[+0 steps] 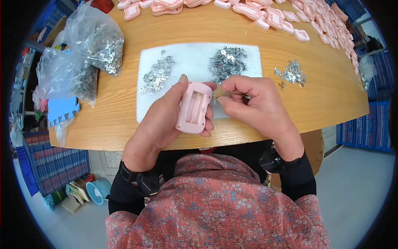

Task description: The person sits at a table and assembles small pink plastic housings by inserting metal components into them. They pick up a housing, insert a metal piece, and then place the finished unit on a pile of completed items. The process is repeated continuously throughout the clip.

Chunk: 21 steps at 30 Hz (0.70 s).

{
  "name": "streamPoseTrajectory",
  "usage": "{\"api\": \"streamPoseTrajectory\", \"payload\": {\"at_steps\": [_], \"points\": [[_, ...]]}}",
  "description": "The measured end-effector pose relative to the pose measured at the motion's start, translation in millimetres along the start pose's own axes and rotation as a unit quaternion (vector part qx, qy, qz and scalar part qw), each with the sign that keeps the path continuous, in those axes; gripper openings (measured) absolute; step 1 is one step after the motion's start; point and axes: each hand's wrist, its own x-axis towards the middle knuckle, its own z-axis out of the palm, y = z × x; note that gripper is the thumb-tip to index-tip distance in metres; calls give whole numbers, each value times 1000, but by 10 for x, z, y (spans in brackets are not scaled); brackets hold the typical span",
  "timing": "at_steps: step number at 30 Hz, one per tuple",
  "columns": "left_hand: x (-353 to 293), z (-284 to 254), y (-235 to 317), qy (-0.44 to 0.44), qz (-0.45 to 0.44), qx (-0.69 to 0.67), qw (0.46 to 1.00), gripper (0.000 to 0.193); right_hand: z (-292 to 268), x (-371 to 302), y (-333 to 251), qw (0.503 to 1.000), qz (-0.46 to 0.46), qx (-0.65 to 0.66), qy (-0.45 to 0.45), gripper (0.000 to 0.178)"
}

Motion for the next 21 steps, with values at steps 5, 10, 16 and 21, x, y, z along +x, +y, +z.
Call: {"api": "streamPoseTrajectory", "payload": {"at_steps": [5,10,16,21], "points": [[-43,-93,24,-60,8,-70,996,69,22,-53,91,999,9,-21,30,7],[-73,-101,-57,-58,92,-50,993,71,76,-142,197,1000,2,-15,26,10],[-49,-43,-13,-64,220,-20,973,70,192,-256,192,957,78,279,-12,6],[52,114,18,-30,319,-40,947,66,358,-202,164,845,146,508,-84,9]]}}
